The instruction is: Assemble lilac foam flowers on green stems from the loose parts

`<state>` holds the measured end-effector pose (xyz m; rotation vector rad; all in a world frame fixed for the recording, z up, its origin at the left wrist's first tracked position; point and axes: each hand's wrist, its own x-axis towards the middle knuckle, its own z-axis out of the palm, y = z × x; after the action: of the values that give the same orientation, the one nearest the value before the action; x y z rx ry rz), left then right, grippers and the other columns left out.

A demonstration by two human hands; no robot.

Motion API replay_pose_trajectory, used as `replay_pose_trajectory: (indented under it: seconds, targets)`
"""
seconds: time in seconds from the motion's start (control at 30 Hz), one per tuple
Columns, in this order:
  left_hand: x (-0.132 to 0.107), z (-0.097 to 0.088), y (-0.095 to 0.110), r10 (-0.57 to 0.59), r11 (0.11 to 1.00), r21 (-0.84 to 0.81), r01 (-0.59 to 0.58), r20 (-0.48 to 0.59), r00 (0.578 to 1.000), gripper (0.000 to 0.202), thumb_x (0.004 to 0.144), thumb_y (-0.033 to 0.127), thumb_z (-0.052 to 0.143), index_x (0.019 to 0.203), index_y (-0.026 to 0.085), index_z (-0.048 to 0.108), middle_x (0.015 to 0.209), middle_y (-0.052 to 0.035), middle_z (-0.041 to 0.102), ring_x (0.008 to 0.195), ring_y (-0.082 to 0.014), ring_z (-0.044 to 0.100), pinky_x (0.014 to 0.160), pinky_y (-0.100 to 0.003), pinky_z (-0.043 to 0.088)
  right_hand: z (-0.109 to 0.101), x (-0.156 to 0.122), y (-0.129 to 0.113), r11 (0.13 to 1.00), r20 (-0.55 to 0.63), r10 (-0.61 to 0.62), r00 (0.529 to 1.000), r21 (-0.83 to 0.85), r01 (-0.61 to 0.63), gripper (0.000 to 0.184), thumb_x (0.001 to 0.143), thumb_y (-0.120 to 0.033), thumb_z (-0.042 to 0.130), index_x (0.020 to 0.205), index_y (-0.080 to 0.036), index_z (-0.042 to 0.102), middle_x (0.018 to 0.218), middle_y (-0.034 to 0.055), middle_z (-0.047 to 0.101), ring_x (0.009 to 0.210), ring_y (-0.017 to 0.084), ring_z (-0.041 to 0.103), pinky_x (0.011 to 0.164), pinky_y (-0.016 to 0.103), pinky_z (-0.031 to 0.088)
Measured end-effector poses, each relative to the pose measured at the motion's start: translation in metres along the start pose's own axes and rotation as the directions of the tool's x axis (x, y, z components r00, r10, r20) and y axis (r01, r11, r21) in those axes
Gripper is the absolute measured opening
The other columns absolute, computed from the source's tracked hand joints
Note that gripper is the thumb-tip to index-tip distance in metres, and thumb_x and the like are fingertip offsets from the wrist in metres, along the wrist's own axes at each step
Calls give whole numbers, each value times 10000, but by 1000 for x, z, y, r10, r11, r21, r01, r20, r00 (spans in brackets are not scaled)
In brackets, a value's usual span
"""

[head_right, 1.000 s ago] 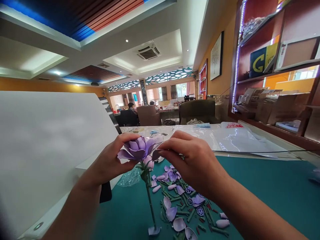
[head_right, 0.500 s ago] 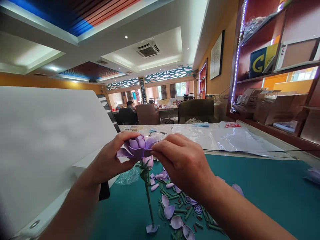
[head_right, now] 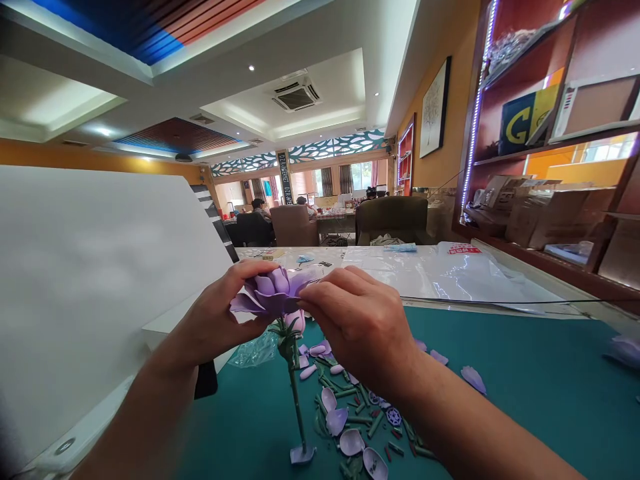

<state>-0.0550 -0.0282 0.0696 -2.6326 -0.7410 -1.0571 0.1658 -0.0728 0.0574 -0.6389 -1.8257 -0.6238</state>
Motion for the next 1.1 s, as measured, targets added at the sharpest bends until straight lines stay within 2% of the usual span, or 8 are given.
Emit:
replay_pose_trajectory:
  seconds: [0.47, 0.77, 1.1]
  targets:
    - [0, 0, -2, -25, 1000, 3, 25, -2, 1000, 553, 797, 281, 658, 1282, 267, 392, 1221, -73, 575, 1072, -246, 577, 797, -344, 536, 3, -1, -1, 997, -38, -54, 998, -64, 52, 149, 894, -167, 573, 817, -178, 700, 691, 31, 703, 611, 122, 626, 518, 213, 491]
    - [0, 0, -3, -19, 1000, 19, 19, -17, 1000, 539, 796, 278, 654, 1274, 265, 403, 1209, -74, 587, 1071, -250, 582, 811, -363, 535, 6, -2, -1, 999, -50, -24, 998, -21, 23, 162, 901, -151, 552, 823, -184, 691, 690, 26, 697, 615, 121, 622, 532, 222, 498]
    - [0, 0, -3, -14, 999, 28, 15, -19, 1000, 551, 790, 267, 663, 1276, 260, 404, 1205, -68, 584, 1069, -233, 576, 791, -326, 544, 8, -3, 0, 1000, -43, -5, 999, -9, 4, 158, 909, -165, 550, 809, -158, 672, 693, 32, 689, 632, 124, 614, 558, 221, 495]
